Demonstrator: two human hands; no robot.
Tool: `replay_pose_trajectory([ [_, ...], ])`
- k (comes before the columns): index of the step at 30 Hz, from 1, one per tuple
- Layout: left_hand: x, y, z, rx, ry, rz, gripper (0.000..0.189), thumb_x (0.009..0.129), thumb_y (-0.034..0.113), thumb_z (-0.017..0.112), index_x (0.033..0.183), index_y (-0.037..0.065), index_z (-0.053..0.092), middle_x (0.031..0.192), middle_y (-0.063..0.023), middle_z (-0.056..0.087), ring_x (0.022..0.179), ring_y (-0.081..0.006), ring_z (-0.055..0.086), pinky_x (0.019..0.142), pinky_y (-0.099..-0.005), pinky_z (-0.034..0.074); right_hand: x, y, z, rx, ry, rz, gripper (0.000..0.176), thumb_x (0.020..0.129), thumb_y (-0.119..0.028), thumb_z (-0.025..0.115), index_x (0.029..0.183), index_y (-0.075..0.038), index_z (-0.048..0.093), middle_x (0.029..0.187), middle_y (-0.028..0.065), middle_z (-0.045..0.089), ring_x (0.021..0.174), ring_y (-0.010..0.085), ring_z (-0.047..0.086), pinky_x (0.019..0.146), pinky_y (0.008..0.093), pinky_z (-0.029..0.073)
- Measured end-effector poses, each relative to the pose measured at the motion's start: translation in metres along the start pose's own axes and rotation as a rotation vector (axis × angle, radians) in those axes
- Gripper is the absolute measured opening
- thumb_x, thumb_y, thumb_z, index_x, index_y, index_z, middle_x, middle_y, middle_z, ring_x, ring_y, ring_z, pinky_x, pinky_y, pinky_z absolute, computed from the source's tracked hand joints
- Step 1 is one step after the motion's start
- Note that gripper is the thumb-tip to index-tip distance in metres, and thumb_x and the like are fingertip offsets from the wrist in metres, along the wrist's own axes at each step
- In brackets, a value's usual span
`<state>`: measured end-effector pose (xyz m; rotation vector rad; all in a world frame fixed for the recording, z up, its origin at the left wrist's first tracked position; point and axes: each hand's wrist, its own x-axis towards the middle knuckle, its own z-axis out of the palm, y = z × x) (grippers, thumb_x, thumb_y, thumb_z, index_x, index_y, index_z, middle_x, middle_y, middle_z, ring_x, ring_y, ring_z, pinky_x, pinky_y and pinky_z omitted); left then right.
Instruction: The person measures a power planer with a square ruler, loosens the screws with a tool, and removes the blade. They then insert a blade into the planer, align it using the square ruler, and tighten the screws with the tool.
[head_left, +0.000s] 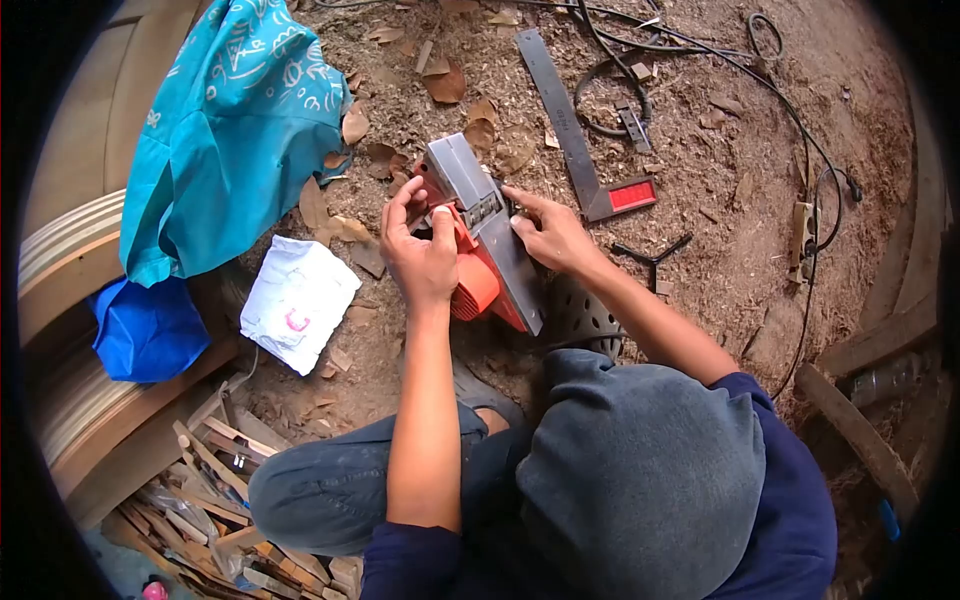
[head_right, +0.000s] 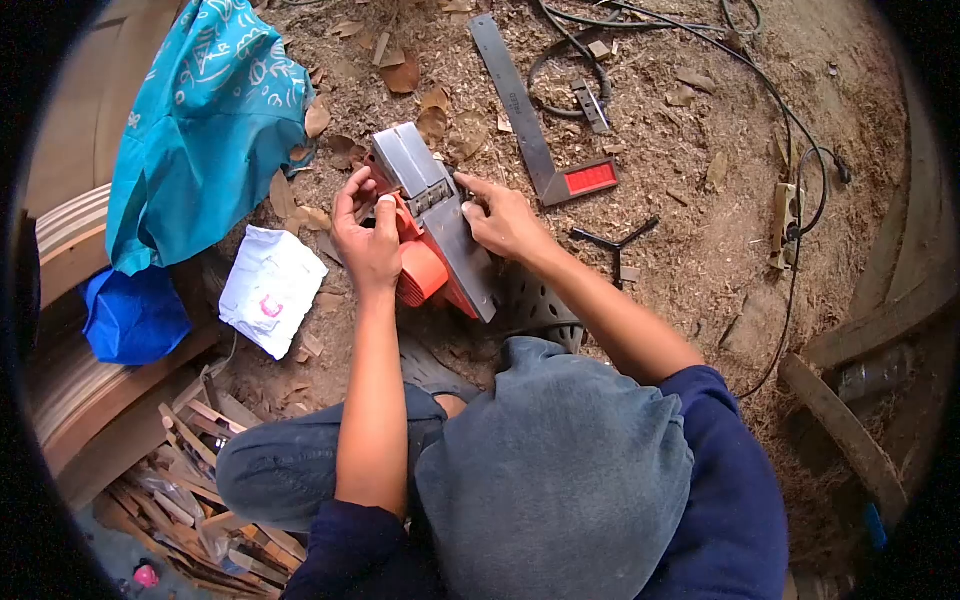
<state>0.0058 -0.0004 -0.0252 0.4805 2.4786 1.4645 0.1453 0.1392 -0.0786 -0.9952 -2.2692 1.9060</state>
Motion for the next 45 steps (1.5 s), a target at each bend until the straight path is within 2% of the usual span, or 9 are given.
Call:
replay_pose_trajectory([
  [4, 0.001, -0.001, 0.000, 0.002, -0.006, -0.005, 0.040, 0.089, 0.009, 0.070, 0.128, 0.001, 0.069, 0.115, -0.0125, 0.067, 0.106, -0.0255, 0.071, 0.097, -0.0396, 0.057, -0.007, 0.004, 0.012, -0.092, 0.102, -0.073, 0.049, 0.098, -0.015, 0.059, 0.146, -0.009, 0.065, 0.125, 0.0299, 0.072, 0.109, 0.0409, 0.075, 0.098, 0.0471, 0.057],
  [7, 0.003, -0.002, 0.002, -0.016, -0.006, 0.006, 0.040, 0.089, 0.008, 0.070, 0.128, 0.001, 0.070, 0.115, -0.0127, 0.067, 0.106, -0.0256, 0.071, 0.097, -0.0397, 0.057, -0.012, -0.013, 0.003, -0.131, 0.057, 0.046, 0.046, 0.097, -0.015, 0.060, 0.142, -0.006, 0.067, 0.121, 0.0285, 0.073, 0.108, 0.0434, 0.073, 0.098, 0.0484, 0.057],
  [16, 0.002, 0.000, -0.001, -0.015, -0.019, 0.002, 0.039, 0.089, 0.007, 0.069, 0.127, -0.001, 0.069, 0.115, -0.0132, 0.067, 0.105, -0.0258, 0.071, 0.096, -0.0390, 0.057, -0.010, 0.002, 0.020, -0.172, 0.223, -0.170, 0.038, 0.095, -0.010, 0.063, 0.131, -0.003, 0.073, 0.110, 0.0270, 0.076, 0.101, 0.0438, 0.074, 0.094, 0.0498, 0.058],
  [21, 0.002, 0.000, 0.001, -0.030, -0.009, 0.008, 0.038, 0.090, 0.008, 0.068, 0.127, -0.001, 0.069, 0.115, -0.0138, 0.067, 0.105, -0.0258, 0.071, 0.095, -0.0395, 0.058, -0.013, -0.015, 0.013, -0.116, 0.159, 0.024, 0.038, 0.095, -0.009, 0.062, 0.131, -0.003, 0.073, 0.113, 0.0280, 0.075, 0.104, 0.0444, 0.073, 0.095, 0.0485, 0.058],
  [22, 0.003, 0.000, 0.001, -0.037, -0.014, -0.005, 0.038, 0.090, 0.008, 0.068, 0.127, -0.001, 0.069, 0.115, -0.0138, 0.067, 0.106, -0.0258, 0.071, 0.095, -0.0397, 0.058, -0.008, -0.011, 0.020, -0.134, 0.269, -0.180, 0.038, 0.095, -0.008, 0.063, 0.131, -0.003, 0.073, 0.113, 0.0286, 0.075, 0.105, 0.0441, 0.073, 0.096, 0.0476, 0.058],
  [34, 0.003, -0.005, 0.001, -0.044, -0.019, 0.012, 0.040, 0.089, 0.002, 0.067, 0.129, 0.001, 0.069, 0.117, -0.0118, 0.067, 0.107, -0.0234, 0.071, 0.098, -0.0378, 0.057, -0.016, -0.006, 0.018, -0.115, 0.211, -0.073, 0.034, 0.095, -0.011, 0.066, 0.126, 0.001, 0.075, 0.116, 0.0264, 0.076, 0.105, 0.0429, 0.074, 0.097, 0.0461, 0.058],
  [37, 0.002, -0.009, -0.002, -0.055, -0.068, 0.080, 0.047, 0.087, 0.010, 0.072, 0.132, 0.001, 0.068, 0.118, -0.0113, 0.066, 0.108, -0.0243, 0.069, 0.099, -0.0387, 0.056, -0.013, -0.011, -0.006, -0.167, 0.294, -0.183, 0.036, 0.095, -0.012, 0.069, 0.129, 0.000, 0.073, 0.112, 0.0259, 0.075, 0.100, 0.0431, 0.075, 0.095, 0.0456, 0.058],
  [40, 0.002, -0.006, -0.005, -0.046, -0.097, 0.115, 0.054, 0.084, 0.020, 0.076, 0.135, 0.002, 0.067, 0.118, -0.0115, 0.064, 0.110, -0.0261, 0.066, 0.101, -0.0402, 0.053, 0.003, -0.027, -0.064, -0.221, 0.481, -0.110, 0.030, 0.098, -0.013, 0.070, 0.125, 0.000, 0.073, 0.112, 0.0238, 0.076, 0.094, 0.0330, 0.076, 0.085, 0.0435, 0.061],
  [45, 0.006, -0.008, -0.006, 0.001, -0.134, 0.108, 0.058, 0.082, 0.025, 0.077, 0.135, 0.003, 0.067, 0.119, -0.0118, 0.062, 0.111, -0.0279, 0.064, 0.101, -0.0415, 0.052, 0.023, -0.012, -0.138, -0.747, 0.669, -0.047, 0.030, 0.096, -0.020, 0.078, 0.116, 0.001, 0.072, 0.108, 0.0218, 0.076, 0.095, 0.0338, 0.075, 0.083, 0.0436, 0.060],
])
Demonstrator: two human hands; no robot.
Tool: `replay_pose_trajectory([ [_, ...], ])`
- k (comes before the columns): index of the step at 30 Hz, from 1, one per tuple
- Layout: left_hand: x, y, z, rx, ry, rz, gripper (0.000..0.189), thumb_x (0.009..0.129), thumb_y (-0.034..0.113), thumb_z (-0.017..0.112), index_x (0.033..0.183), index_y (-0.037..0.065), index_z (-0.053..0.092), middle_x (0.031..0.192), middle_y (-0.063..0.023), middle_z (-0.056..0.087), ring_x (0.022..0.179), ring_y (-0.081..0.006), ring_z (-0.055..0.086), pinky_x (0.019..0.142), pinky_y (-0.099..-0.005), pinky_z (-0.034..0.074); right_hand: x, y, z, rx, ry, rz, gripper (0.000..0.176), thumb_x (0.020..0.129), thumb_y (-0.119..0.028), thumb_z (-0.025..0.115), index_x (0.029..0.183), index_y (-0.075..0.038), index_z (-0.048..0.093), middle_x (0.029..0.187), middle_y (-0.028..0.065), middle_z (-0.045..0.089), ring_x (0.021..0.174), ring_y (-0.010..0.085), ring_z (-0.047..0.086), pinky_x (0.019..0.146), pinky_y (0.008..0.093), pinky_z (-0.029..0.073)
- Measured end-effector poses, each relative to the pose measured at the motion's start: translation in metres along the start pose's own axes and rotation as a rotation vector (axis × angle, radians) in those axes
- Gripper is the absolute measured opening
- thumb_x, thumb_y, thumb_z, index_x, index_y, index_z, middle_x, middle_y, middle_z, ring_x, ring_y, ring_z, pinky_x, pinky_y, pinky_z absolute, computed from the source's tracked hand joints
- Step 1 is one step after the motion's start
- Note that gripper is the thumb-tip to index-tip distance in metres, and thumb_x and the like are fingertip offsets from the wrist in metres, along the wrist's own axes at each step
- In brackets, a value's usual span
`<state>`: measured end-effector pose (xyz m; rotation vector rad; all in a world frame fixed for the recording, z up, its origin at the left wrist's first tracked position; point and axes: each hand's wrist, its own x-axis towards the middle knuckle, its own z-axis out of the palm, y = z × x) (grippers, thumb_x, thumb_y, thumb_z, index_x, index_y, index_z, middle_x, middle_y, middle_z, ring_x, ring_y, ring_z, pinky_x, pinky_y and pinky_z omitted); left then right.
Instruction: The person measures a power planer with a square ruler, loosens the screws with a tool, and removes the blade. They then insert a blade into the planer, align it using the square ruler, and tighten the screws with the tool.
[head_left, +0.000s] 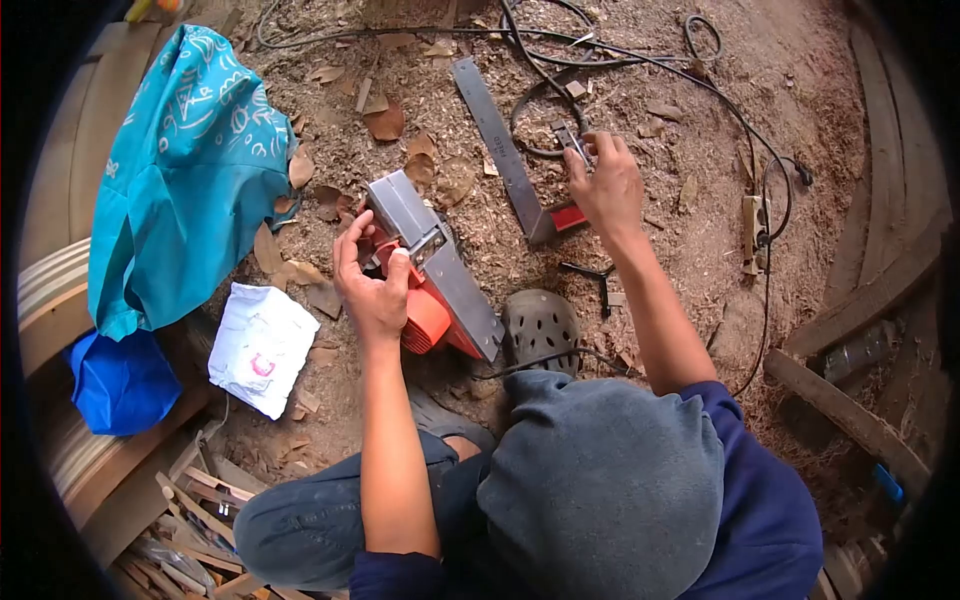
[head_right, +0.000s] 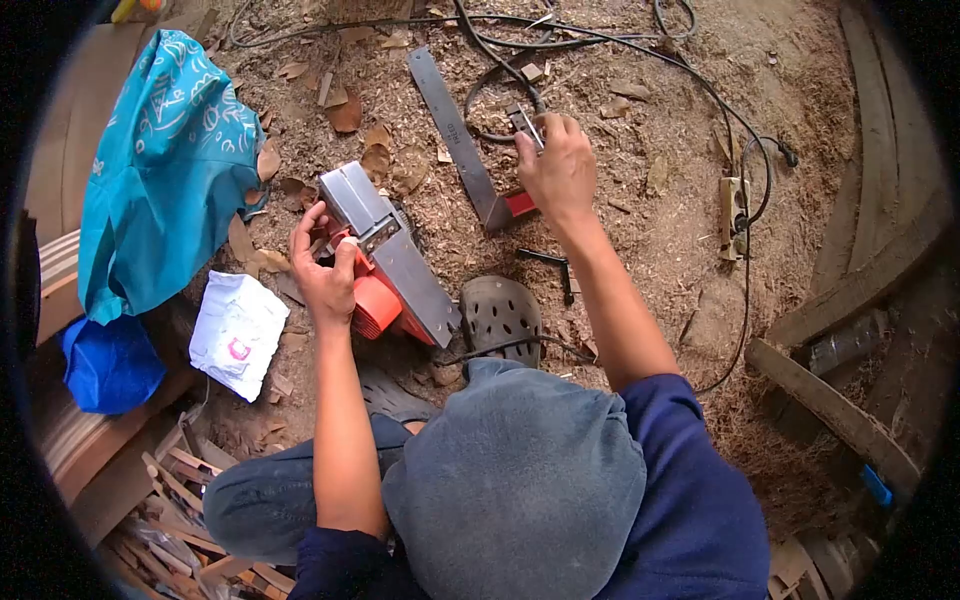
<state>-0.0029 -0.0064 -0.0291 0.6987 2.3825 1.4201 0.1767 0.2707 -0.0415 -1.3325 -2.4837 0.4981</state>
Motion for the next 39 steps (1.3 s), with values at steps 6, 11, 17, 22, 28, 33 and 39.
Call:
replay_pose_trajectory([
  [6, 0.000, 0.003, 0.001, -0.022, 0.024, 0.004, 0.053, 0.082, 0.012, 0.074, 0.134, 0.004, 0.068, 0.119, -0.0118, 0.063, 0.109, -0.0269, 0.066, 0.100, -0.0398, 0.054, 0.009, 0.016, 0.005, 0.264, -0.264, 0.305, 0.028, 0.094, -0.016, 0.081, 0.117, -0.002, 0.072, 0.100, 0.0171, 0.079, 0.090, 0.0292, 0.077, 0.079, 0.0413, 0.060],
  [11, 0.000, -0.008, 0.002, -0.143, 0.020, -0.042, 0.054, 0.081, 0.009, 0.076, 0.134, 0.004, 0.067, 0.120, -0.0103, 0.063, 0.109, -0.0237, 0.066, 0.100, -0.0383, 0.054, 0.010, 0.034, 0.001, 0.724, -0.421, 0.404, 0.027, 0.099, -0.020, 0.078, 0.120, -0.003, 0.073, 0.098, 0.0054, 0.077, 0.090, 0.0147, 0.070, 0.081, 0.0313, 0.055],
  [17, 0.002, -0.003, -0.005, -0.204, -0.047, -0.081, 0.050, 0.084, 0.012, 0.080, 0.132, 0.004, 0.070, 0.122, -0.0079, 0.063, 0.111, -0.0220, 0.066, 0.103, -0.0376, 0.053, -0.002, -0.032, -0.013, 0.765, -0.750, -0.063, 0.016, 0.101, -0.017, 0.070, 0.114, -0.008, 0.070, 0.095, 0.0035, 0.070, 0.083, 0.0126, 0.060, 0.074, 0.0265, 0.047],
  [22, 0.002, 0.011, -0.011, -0.233, -0.009, -0.042, 0.028, 0.093, 0.012, 0.072, 0.119, 0.004, 0.076, 0.117, -0.0082, 0.067, 0.103, -0.0203, 0.068, 0.095, -0.0358, 0.055, -0.002, -0.078, 0.014, 0.691, -0.863, -0.437, 0.015, 0.098, -0.014, 0.075, 0.109, -0.004, 0.074, 0.103, 0.0088, 0.078, 0.088, 0.0239, 0.071, 0.079, 0.0388, 0.056],
  [28, 0.005, 0.016, -0.021, -0.197, -0.096, -0.058, 0.021, 0.095, 0.012, 0.068, 0.111, 0.002, 0.078, 0.100, -0.0067, 0.072, 0.091, -0.0172, 0.070, 0.087, -0.0318, 0.054, 0.001, -0.081, 0.047, 0.738, -0.902, -0.544, 0.019, 0.094, -0.012, 0.078, 0.110, -0.003, 0.075, 0.108, 0.0132, 0.078, 0.103, 0.0293, 0.074, 0.089, 0.0424, 0.057],
  [33, 0.007, 0.026, -0.026, 0.033, -0.186, -0.015, 0.016, 0.089, 0.012, 0.077, 0.103, 0.006, 0.081, 0.095, -0.0061, 0.074, 0.089, -0.0201, 0.071, 0.085, -0.0346, 0.055, -0.005, -0.076, 0.068, 0.812, -0.852, -0.561, 0.023, 0.092, -0.012, 0.078, 0.113, -0.004, 0.076, 0.108, 0.0140, 0.078, 0.104, 0.0293, 0.074, 0.092, 0.0403, 0.057],
  [39, 0.009, 0.033, -0.023, 0.266, -0.280, 0.071, 0.020, 0.087, 0.018, 0.087, 0.104, 0.007, 0.083, 0.100, -0.0055, 0.076, 0.089, -0.0170, 0.072, 0.081, -0.0313, 0.057, -0.001, -0.081, 0.066, 0.774, -0.910, -0.485, 0.023, 0.092, -0.012, 0.081, 0.113, -0.004, 0.076, 0.104, 0.0106, 0.079, 0.101, 0.0239, 0.074, 0.094, 0.0378, 0.057],
])
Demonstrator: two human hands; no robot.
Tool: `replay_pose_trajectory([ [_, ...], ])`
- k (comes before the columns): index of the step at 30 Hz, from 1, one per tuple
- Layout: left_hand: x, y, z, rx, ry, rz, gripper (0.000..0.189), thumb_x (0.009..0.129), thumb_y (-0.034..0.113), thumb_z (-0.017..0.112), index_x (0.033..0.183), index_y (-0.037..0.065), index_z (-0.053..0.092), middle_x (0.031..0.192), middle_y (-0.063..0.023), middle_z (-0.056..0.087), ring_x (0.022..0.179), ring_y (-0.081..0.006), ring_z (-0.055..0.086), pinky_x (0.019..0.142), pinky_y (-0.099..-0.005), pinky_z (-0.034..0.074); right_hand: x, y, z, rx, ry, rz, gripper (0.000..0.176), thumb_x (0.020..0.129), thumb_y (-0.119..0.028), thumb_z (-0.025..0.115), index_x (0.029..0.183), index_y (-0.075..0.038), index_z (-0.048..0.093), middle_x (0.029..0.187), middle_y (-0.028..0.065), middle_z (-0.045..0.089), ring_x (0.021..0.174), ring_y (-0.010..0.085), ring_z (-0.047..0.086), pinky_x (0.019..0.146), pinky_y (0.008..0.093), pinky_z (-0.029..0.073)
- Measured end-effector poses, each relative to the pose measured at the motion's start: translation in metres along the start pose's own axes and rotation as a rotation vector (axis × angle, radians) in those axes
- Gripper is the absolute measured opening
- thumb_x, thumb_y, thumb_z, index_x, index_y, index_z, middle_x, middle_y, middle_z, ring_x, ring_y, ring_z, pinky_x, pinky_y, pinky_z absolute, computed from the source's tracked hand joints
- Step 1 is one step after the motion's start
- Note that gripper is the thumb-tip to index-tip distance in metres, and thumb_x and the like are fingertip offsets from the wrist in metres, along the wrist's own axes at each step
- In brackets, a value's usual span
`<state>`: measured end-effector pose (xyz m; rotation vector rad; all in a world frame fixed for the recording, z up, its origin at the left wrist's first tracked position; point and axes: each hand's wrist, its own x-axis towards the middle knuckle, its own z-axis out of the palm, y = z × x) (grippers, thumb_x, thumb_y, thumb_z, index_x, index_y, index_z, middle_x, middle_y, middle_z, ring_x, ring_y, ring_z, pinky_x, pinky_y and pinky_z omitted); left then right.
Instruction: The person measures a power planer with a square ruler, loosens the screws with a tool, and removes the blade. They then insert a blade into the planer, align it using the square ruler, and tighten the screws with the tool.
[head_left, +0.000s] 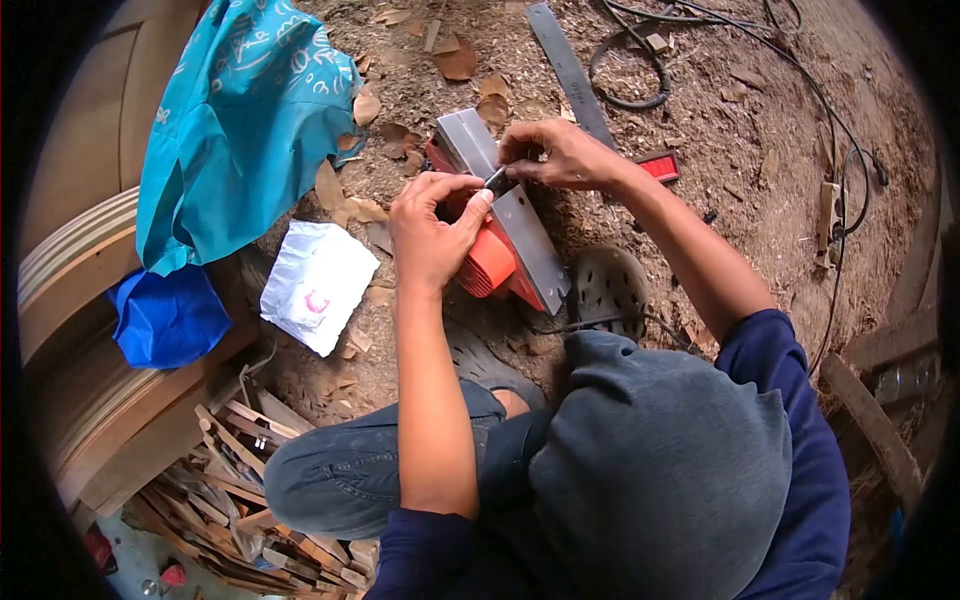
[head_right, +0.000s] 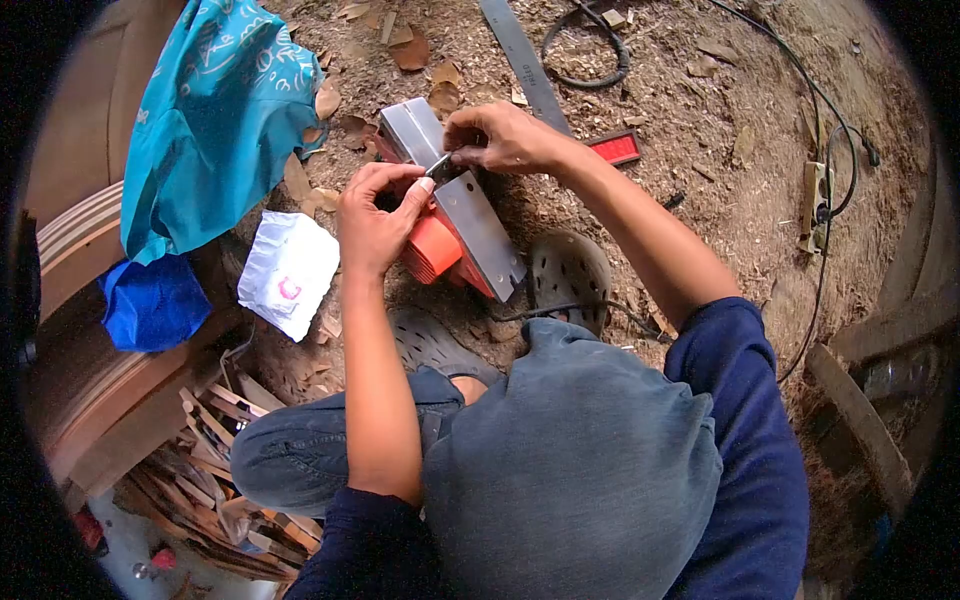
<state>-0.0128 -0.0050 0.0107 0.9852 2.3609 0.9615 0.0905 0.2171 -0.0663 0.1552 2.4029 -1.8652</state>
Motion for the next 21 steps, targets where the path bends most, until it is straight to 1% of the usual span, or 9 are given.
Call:
replay_pose_trajectory([
  [2, 0.001, 0.001, 0.001, -0.036, -0.021, -0.090, 0.020, 0.087, 0.018, 0.088, 0.104, 0.007, 0.084, 0.098, -0.0050, 0.076, 0.086, -0.0177, 0.073, 0.080, -0.0322, 0.057, 0.001, 0.005, -0.001, -0.004, -0.015, 0.001, 0.023, 0.091, -0.013, 0.082, 0.111, -0.004, 0.077, 0.103, 0.0086, 0.078, 0.100, 0.0232, 0.074, 0.092, 0.0381, 0.057],
  [3, 0.000, 0.002, 0.002, -0.036, -0.026, -0.090, 0.020, 0.087, 0.018, 0.088, 0.104, 0.007, 0.084, 0.098, -0.0050, 0.076, 0.086, -0.0177, 0.073, 0.080, -0.0322, 0.057, 0.001, 0.008, -0.001, -0.002, -0.012, 0.004, 0.023, 0.091, -0.013, 0.082, 0.111, -0.004, 0.077, 0.103, 0.0086, 0.078, 0.100, 0.0232, 0.074, 0.092, 0.0381, 0.057],
  [5, 0.001, 0.014, -0.003, 0.013, -0.037, -0.141, 0.019, 0.089, 0.019, 0.086, 0.103, 0.007, 0.083, 0.095, -0.0050, 0.076, 0.083, -0.0180, 0.073, 0.079, -0.0331, 0.057, 0.001, 0.014, -0.001, -0.046, 0.025, -0.138, 0.020, 0.091, -0.011, 0.082, 0.110, -0.005, 0.078, 0.103, 0.0081, 0.078, 0.101, 0.0230, 0.074, 0.091, 0.0373, 0.057],
  [6, 0.002, 0.016, -0.002, 0.014, -0.042, -0.142, 0.019, 0.089, 0.019, 0.086, 0.103, 0.007, 0.083, 0.095, -0.0050, 0.076, 0.083, -0.0180, 0.073, 0.079, -0.0331, 0.057, 0.002, 0.017, 0.000, -0.042, 0.027, -0.135, 0.020, 0.091, -0.011, 0.082, 0.110, -0.005, 0.078, 0.103, 0.0081, 0.078, 0.101, 0.0230, 0.074, 0.091, 0.0373, 0.057],
  [8, 0.002, 0.017, -0.002, 0.046, -0.009, -0.113, 0.013, 0.088, 0.018, 0.083, 0.096, 0.008, 0.082, 0.087, -0.0083, 0.073, 0.081, -0.0250, 0.071, 0.077, -0.0374, 0.056, 0.002, 0.022, 0.003, -0.013, 0.091, -0.198, 0.023, 0.087, -0.011, 0.082, 0.109, -0.007, 0.079, 0.106, 0.0125, 0.080, 0.103, 0.0291, 0.076, 0.092, 0.0404, 0.059],
  [9, 0.002, 0.017, -0.002, 0.048, -0.012, -0.114, 0.013, 0.088, 0.018, 0.083, 0.096, 0.008, 0.082, 0.087, -0.0083, 0.073, 0.081, -0.0250, 0.071, 0.077, -0.0374, 0.056, 0.001, 0.024, 0.004, -0.011, 0.092, -0.197, 0.023, 0.087, -0.011, 0.082, 0.109, -0.007, 0.079, 0.106, 0.0125, 0.080, 0.103, 0.0291, 0.076, 0.092, 0.0404, 0.059],
  [12, 0.003, 0.019, -0.003, 0.102, -0.044, -0.115, 0.017, 0.090, 0.020, 0.085, 0.101, 0.007, 0.083, 0.095, -0.0078, 0.076, 0.088, -0.0219, 0.074, 0.082, -0.0346, 0.057, -0.002, 0.025, 0.007, 0.049, 0.136, -0.169, 0.024, 0.084, -0.008, 0.082, 0.108, -0.008, 0.080, 0.107, 0.0115, 0.080, 0.104, 0.0295, 0.076, 0.093, 0.0401, 0.059],
  [14, 0.003, 0.020, -0.004, 0.102, -0.048, -0.117, 0.017, 0.090, 0.019, 0.085, 0.101, 0.006, 0.083, 0.096, -0.0087, 0.076, 0.091, -0.0235, 0.074, 0.083, -0.0353, 0.057, -0.004, 0.026, 0.008, 0.002, 0.122, -0.138, 0.021, 0.087, -0.004, 0.082, 0.108, -0.005, 0.079, 0.104, 0.0087, 0.078, 0.100, 0.0230, 0.075, 0.089, 0.0363, 0.057],
  [21, 0.002, 0.023, -0.004, 0.125, -0.046, -0.127, 0.018, 0.090, 0.020, 0.085, 0.102, 0.006, 0.083, 0.097, -0.0088, 0.076, 0.092, -0.0242, 0.074, 0.083, -0.0355, 0.056, -0.004, 0.033, 0.013, -0.019, 0.126, -0.196, 0.021, 0.085, -0.003, 0.082, 0.106, -0.004, 0.079, 0.101, 0.0098, 0.079, 0.098, 0.0252, 0.076, 0.088, 0.0377, 0.058],
])
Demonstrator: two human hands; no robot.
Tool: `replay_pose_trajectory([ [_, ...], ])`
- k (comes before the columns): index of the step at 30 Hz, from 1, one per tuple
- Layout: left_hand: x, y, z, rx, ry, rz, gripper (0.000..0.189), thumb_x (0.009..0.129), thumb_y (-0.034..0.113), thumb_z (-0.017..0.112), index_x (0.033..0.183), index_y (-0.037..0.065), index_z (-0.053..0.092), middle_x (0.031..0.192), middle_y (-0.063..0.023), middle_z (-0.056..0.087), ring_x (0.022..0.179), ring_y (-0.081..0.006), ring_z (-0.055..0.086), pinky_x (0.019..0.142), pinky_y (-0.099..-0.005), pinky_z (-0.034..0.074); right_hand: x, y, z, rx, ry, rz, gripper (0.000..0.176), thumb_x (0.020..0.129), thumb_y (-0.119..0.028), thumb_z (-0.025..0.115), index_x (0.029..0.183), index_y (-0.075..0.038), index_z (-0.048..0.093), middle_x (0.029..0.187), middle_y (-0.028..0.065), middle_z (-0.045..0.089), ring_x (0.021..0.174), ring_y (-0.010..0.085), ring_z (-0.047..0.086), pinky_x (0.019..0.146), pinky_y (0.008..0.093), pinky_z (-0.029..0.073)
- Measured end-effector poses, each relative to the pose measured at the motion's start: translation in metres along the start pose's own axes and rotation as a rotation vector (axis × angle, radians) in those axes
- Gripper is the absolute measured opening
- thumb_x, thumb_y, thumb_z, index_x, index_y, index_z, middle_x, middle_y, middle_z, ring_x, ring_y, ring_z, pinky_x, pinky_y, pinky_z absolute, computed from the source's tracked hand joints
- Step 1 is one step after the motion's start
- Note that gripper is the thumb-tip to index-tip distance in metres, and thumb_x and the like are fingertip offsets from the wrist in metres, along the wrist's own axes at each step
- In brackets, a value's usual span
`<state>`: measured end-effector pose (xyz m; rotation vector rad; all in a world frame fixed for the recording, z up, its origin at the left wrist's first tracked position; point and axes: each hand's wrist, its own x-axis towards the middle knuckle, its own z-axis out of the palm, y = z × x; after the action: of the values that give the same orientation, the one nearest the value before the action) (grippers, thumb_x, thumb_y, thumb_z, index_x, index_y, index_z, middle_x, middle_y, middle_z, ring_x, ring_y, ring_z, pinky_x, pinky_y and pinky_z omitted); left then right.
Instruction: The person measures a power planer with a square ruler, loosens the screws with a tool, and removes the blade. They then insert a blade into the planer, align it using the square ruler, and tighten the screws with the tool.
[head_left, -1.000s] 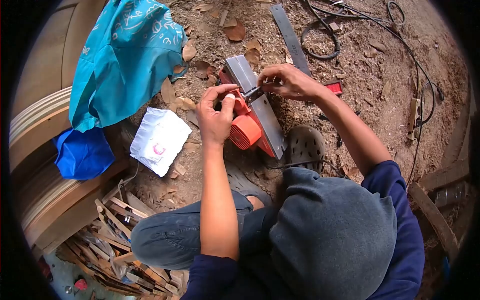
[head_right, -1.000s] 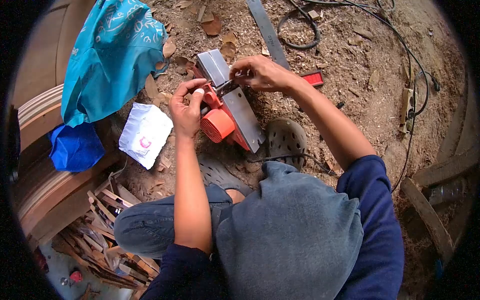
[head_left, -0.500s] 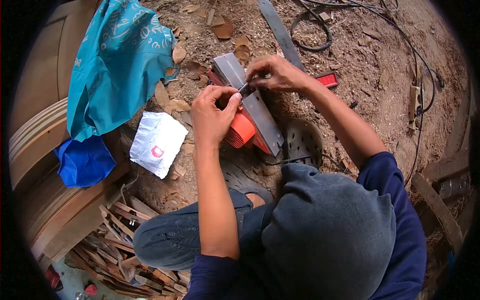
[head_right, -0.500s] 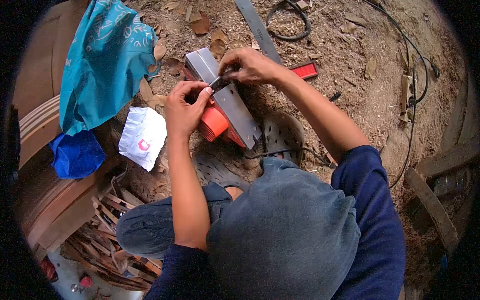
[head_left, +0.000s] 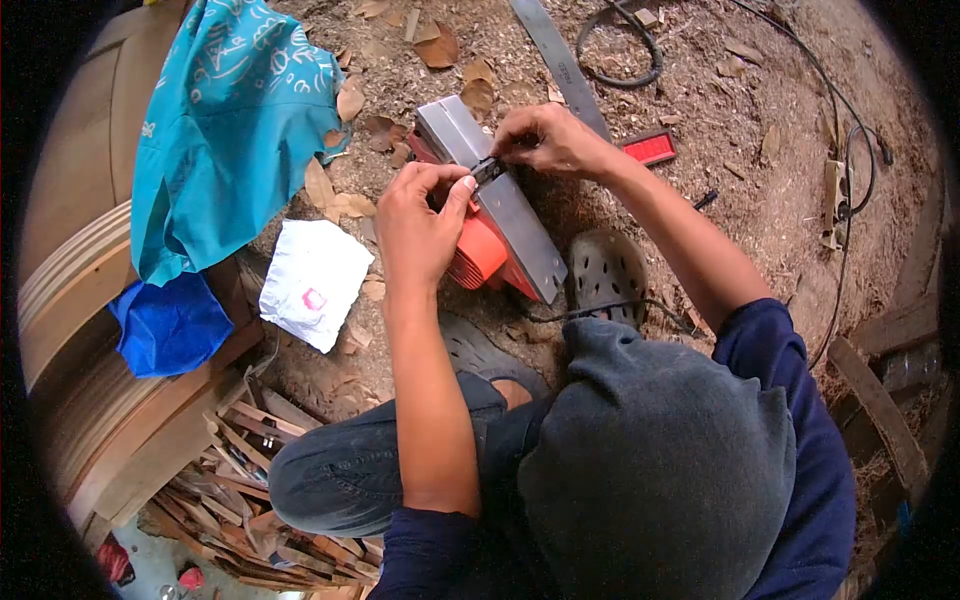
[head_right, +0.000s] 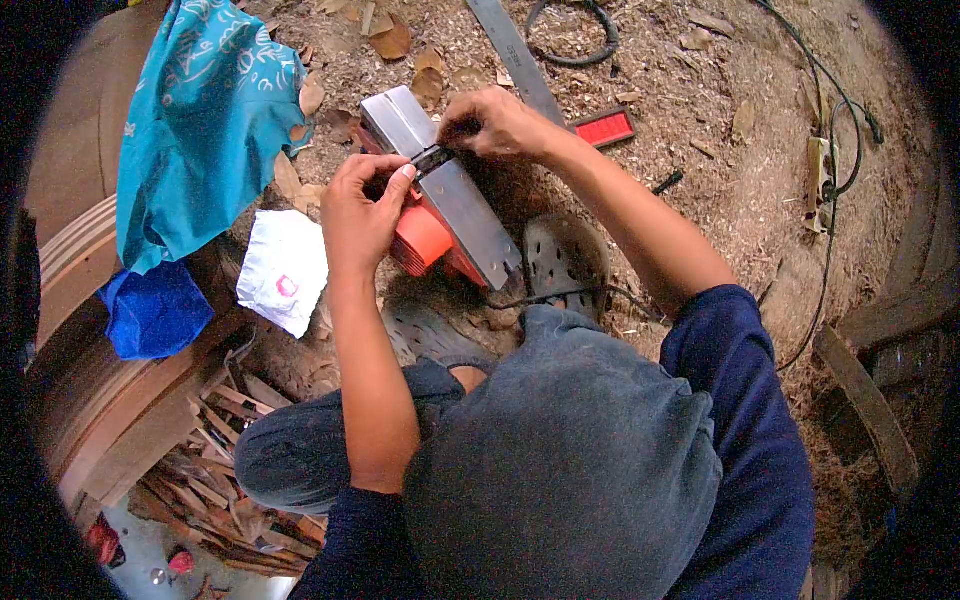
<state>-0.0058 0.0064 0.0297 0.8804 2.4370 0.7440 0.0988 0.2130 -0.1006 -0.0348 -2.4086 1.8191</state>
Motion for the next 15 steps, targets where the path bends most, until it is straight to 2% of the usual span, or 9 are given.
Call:
replay_pose_trajectory([
  [6, -0.001, 0.002, -0.003, -0.007, -0.028, -0.033, 0.018, 0.090, 0.021, 0.084, 0.103, 0.008, 0.084, 0.098, -0.0086, 0.075, 0.090, -0.0248, 0.074, 0.082, -0.0359, 0.056, -0.003, 0.000, 0.005, 0.003, 0.026, 0.044, 0.019, 0.084, -0.003, 0.083, 0.103, -0.004, 0.080, 0.101, 0.0105, 0.078, 0.099, 0.0261, 0.076, 0.088, 0.0371, 0.058],
  [11, -0.003, 0.006, 0.000, 0.128, 0.030, 0.027, 0.016, 0.091, 0.020, 0.083, 0.102, 0.008, 0.084, 0.097, -0.0084, 0.074, 0.087, -0.0250, 0.072, 0.080, -0.0368, 0.056, -0.007, -0.002, 0.010, -0.022, 0.059, 0.093, 0.018, 0.085, -0.003, 0.082, 0.102, -0.005, 0.081, 0.099, 0.0101, 0.078, 0.098, 0.0265, 0.077, 0.088, 0.0372, 0.059],
  [15, -0.007, 0.011, 0.003, 0.107, 0.037, -0.022, 0.016, 0.092, 0.020, 0.082, 0.103, 0.008, 0.083, 0.097, -0.0082, 0.074, 0.088, -0.0251, 0.071, 0.081, -0.0369, 0.056, -0.010, 0.005, 0.018, -0.004, 0.099, 0.024, 0.018, 0.085, -0.003, 0.083, 0.103, -0.006, 0.081, 0.101, 0.0103, 0.078, 0.098, 0.0270, 0.076, 0.088, 0.0367, 0.059],
])
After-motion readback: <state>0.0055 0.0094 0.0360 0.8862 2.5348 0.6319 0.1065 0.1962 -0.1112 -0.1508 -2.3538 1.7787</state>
